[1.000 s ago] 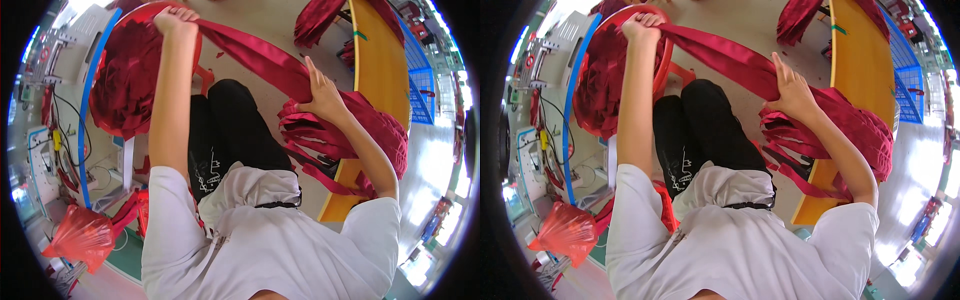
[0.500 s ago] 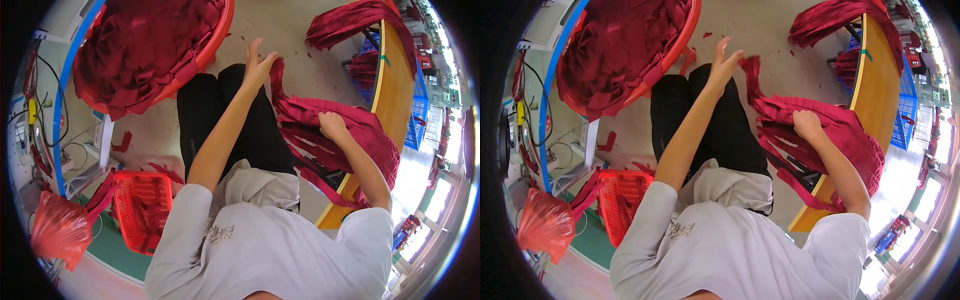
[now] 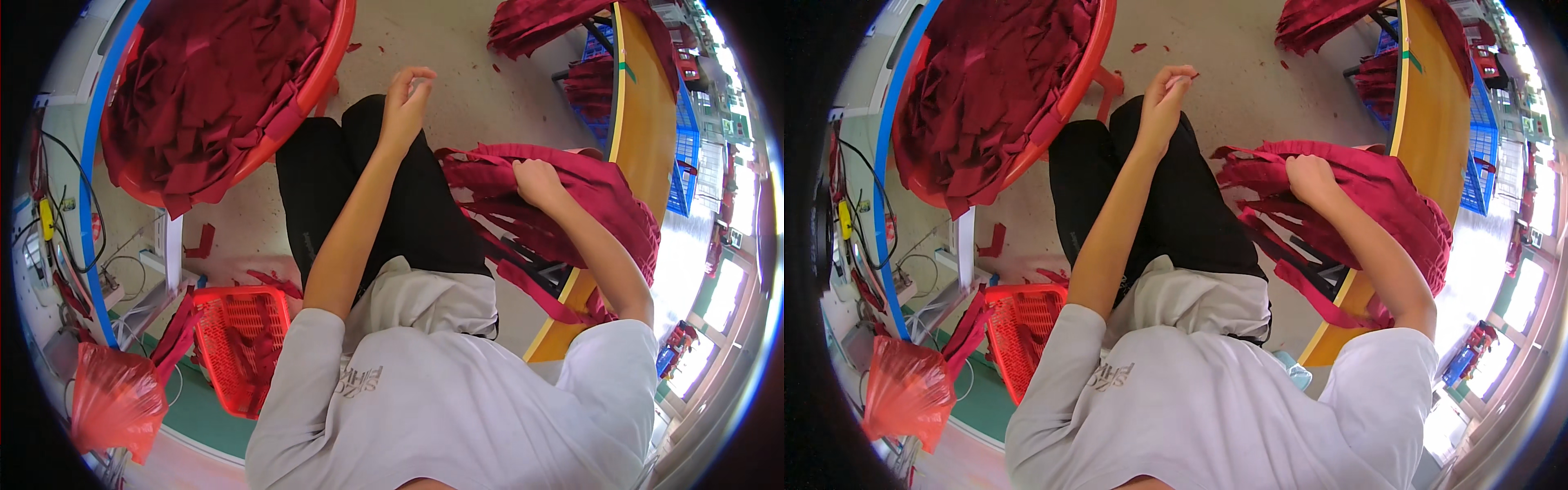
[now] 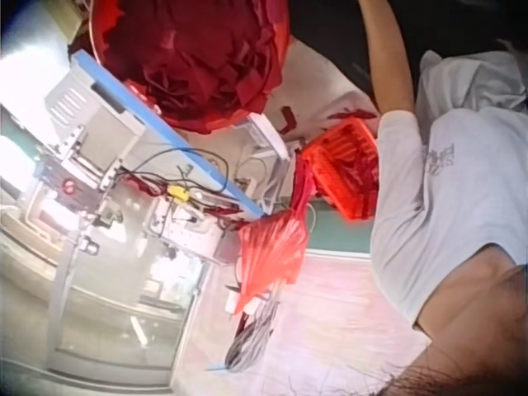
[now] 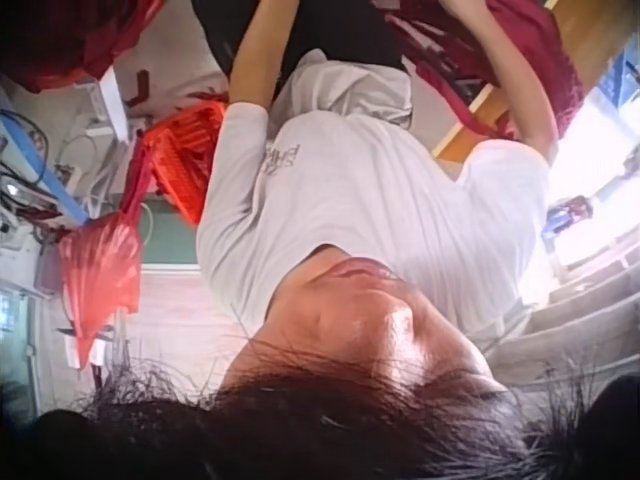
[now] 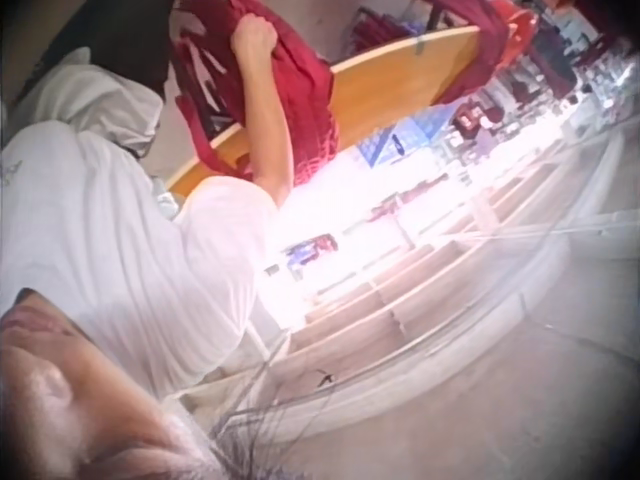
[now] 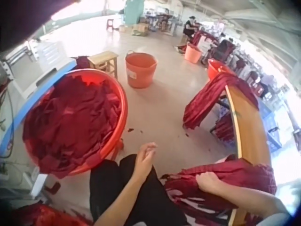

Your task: Sort, organize, and tie bundles of red fabric strips in a workshop setting.

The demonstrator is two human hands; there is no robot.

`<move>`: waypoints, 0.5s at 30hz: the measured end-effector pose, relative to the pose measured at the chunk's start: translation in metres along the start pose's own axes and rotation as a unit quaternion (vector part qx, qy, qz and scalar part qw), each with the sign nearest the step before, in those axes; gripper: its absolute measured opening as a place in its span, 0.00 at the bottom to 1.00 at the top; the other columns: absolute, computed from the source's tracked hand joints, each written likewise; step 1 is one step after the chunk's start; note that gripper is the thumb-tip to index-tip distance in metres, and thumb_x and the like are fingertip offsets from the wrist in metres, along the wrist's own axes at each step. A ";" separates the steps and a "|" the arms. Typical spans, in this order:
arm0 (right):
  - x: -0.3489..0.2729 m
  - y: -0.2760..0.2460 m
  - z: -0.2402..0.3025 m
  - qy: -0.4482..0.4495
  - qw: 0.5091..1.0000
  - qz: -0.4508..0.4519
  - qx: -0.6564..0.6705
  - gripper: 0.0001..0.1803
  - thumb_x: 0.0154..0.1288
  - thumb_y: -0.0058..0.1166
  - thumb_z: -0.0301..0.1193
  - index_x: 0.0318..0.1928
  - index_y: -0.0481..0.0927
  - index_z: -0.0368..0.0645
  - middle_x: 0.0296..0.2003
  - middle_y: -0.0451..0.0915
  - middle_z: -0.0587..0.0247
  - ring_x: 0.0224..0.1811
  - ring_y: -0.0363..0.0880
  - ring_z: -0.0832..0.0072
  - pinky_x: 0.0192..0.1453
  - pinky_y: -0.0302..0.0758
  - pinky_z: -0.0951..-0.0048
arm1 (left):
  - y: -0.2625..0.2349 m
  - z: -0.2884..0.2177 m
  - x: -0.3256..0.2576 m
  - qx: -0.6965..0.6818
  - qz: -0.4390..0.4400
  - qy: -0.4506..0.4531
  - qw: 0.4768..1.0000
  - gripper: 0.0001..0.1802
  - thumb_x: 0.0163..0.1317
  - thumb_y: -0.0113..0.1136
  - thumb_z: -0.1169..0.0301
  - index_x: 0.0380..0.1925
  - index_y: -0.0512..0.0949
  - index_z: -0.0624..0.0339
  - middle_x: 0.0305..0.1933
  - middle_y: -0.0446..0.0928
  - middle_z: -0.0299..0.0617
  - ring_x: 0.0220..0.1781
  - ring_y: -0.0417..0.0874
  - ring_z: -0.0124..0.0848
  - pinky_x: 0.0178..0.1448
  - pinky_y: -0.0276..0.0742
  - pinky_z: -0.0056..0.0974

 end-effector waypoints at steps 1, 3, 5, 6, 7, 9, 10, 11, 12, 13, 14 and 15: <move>0.000 0.006 -0.002 -0.002 1.000 0.000 0.002 0.08 0.57 0.51 0.27 0.35 0.79 0.37 0.31 0.83 0.46 0.35 0.84 0.52 0.39 0.80 0.54 | 0.002 0.001 0.000 -0.022 0.004 -0.005 1.000 0.08 0.63 0.54 0.74 0.41 0.78 0.61 0.43 0.76 0.39 0.49 0.75 0.28 0.54 0.68 0.32; 0.001 0.016 -0.004 -0.003 1.000 0.000 0.004 0.09 0.56 0.51 0.26 0.37 0.78 0.37 0.31 0.83 0.46 0.35 0.84 0.51 0.40 0.80 0.53 | 0.004 -0.001 0.000 -0.012 0.007 0.007 1.000 0.08 0.63 0.53 0.74 0.40 0.78 0.61 0.43 0.75 0.38 0.46 0.74 0.27 0.53 0.68 0.31; 0.002 0.025 -0.005 -0.010 1.000 0.004 -0.012 0.09 0.56 0.51 0.26 0.37 0.78 0.37 0.31 0.83 0.46 0.35 0.84 0.51 0.39 0.80 0.53 | 0.002 -0.005 0.000 -0.001 0.008 0.021 1.000 0.07 0.64 0.53 0.74 0.40 0.78 0.61 0.42 0.75 0.37 0.43 0.74 0.25 0.51 0.68 0.30; 0.003 0.025 -0.003 -0.009 1.000 0.004 -0.011 0.09 0.56 0.51 0.26 0.37 0.78 0.37 0.31 0.83 0.46 0.35 0.84 0.51 0.39 0.80 0.53 | 0.004 -0.004 -0.002 -0.010 0.023 0.001 1.000 0.08 0.66 0.52 0.74 0.42 0.78 0.62 0.43 0.76 0.35 0.46 0.74 0.22 0.53 0.66 0.28; 0.003 0.025 0.000 -0.010 1.000 0.000 -0.022 0.08 0.58 0.51 0.27 0.35 0.80 0.39 0.31 0.84 0.48 0.35 0.85 0.54 0.39 0.81 0.55 | 0.006 -0.004 -0.004 -0.019 0.037 -0.020 0.999 0.09 0.69 0.50 0.73 0.43 0.78 0.62 0.45 0.78 0.32 0.49 0.73 0.19 0.56 0.65 0.26; 0.005 0.026 0.002 -0.010 0.999 -0.006 -0.031 0.08 0.59 0.50 0.28 0.33 0.82 0.40 0.32 0.85 0.50 0.36 0.86 0.57 0.39 0.82 0.56 | 0.008 -0.007 -0.006 -0.032 0.042 -0.035 0.998 0.08 0.69 0.50 0.73 0.43 0.78 0.63 0.45 0.78 0.33 0.49 0.74 0.20 0.56 0.65 0.27; 0.008 0.033 0.004 -0.014 0.999 0.009 -0.047 0.09 0.59 0.50 0.29 0.36 0.82 0.40 0.31 0.85 0.52 0.35 0.86 0.57 0.38 0.82 0.57 | 0.009 -0.007 -0.008 -0.046 0.046 -0.051 0.997 0.08 0.69 0.50 0.74 0.42 0.78 0.63 0.44 0.79 0.34 0.49 0.75 0.20 0.56 0.66 0.27; 0.008 0.040 0.005 -0.018 0.998 0.024 -0.063 0.10 0.60 0.50 0.29 0.38 0.81 0.40 0.31 0.85 0.54 0.34 0.86 0.57 0.37 0.81 0.57 | 0.010 -0.010 -0.010 -0.045 0.050 -0.050 0.996 0.08 0.69 0.50 0.74 0.42 0.78 0.63 0.44 0.79 0.34 0.49 0.75 0.20 0.56 0.66 0.27; 0.008 0.033 0.009 -0.017 0.998 0.021 -0.061 0.10 0.60 0.50 0.29 0.38 0.81 0.40 0.31 0.85 0.54 0.34 0.86 0.57 0.37 0.81 0.57 | 0.011 -0.016 -0.010 -0.069 0.064 -0.037 0.995 0.08 0.69 0.49 0.74 0.41 0.78 0.63 0.43 0.79 0.34 0.47 0.77 0.22 0.54 0.67 0.27; 0.008 0.029 0.011 -0.002 0.998 0.027 -0.061 0.11 0.61 0.52 0.30 0.42 0.80 0.41 0.32 0.84 0.54 0.37 0.85 0.58 0.39 0.81 0.57 | 0.013 -0.021 -0.011 -0.094 0.078 -0.024 0.992 0.08 0.69 0.48 0.75 0.41 0.77 0.64 0.41 0.80 0.35 0.45 0.78 0.23 0.53 0.68 0.28; 0.005 0.025 0.011 0.013 0.998 0.034 -0.060 0.13 0.61 0.53 0.32 0.46 0.79 0.41 0.34 0.84 0.55 0.39 0.85 0.59 0.41 0.80 0.58 | 0.014 -0.022 -0.014 -0.092 0.082 -0.023 0.992 0.08 0.69 0.48 0.75 0.41 0.77 0.64 0.41 0.80 0.35 0.45 0.78 0.23 0.53 0.68 0.28; -0.001 0.016 0.012 0.017 0.998 0.032 -0.059 0.13 0.61 0.53 0.32 0.46 0.79 0.41 0.34 0.84 0.55 0.39 0.85 0.59 0.41 0.80 0.58 | 0.012 -0.025 -0.018 -0.054 0.070 0.000 0.996 0.08 0.69 0.48 0.76 0.40 0.77 0.64 0.37 0.80 0.36 0.41 0.80 0.24 0.49 0.70 0.28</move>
Point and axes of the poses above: each hand's wrist, its own x-axis towards the middle knuckle, its own y-axis out of the palm, z = x × y, the point moved 10 cm from there along x, towards the middle knuckle
